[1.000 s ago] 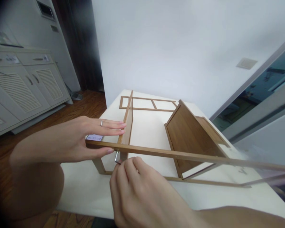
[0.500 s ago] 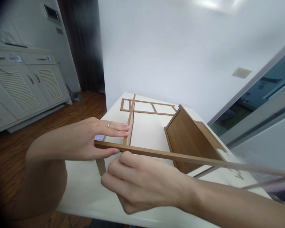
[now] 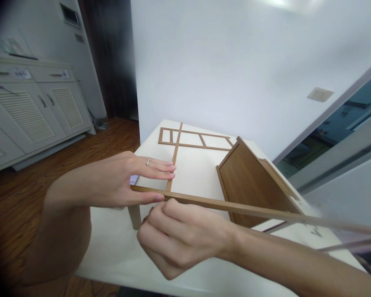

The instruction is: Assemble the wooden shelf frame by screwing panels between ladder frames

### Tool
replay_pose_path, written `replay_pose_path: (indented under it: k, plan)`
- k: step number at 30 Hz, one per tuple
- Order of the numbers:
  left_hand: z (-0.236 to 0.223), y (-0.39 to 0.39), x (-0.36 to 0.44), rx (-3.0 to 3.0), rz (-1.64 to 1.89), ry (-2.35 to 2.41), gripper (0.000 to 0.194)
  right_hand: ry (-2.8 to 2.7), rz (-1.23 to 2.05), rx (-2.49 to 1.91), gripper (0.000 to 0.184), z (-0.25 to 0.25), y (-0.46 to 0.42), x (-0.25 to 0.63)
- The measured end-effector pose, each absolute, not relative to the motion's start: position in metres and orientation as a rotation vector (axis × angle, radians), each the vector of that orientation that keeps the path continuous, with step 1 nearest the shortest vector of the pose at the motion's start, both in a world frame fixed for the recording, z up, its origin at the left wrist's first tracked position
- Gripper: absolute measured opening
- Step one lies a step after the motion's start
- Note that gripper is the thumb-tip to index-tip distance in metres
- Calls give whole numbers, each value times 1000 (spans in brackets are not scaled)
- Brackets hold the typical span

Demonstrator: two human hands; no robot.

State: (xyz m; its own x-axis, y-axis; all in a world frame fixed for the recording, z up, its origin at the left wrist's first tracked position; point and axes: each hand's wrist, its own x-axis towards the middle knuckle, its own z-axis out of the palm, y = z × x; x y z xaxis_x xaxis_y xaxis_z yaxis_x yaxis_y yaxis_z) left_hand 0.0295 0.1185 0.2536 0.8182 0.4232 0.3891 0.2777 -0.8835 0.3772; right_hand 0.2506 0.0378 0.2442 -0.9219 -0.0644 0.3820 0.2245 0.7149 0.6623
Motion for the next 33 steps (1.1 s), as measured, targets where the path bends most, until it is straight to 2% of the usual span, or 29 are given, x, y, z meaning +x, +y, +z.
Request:
replay_pose_path:
  k: [12, 24, 28, 33]
  plan:
    - [254, 119, 29, 2716, 666, 537, 39, -2339, -1089, -256, 16, 231, 39, 242]
    - [253, 122, 34, 2716, 719, 555, 26, -2259, -1086, -231, 2, 233, 49, 236]
    - [254, 121, 35, 2725, 726, 565, 25, -2280, -1041, -257, 11, 236, 48, 234]
    - [254, 118, 37, 2689, 747, 618, 28, -2315, -1052, -292, 14, 239, 45, 234]
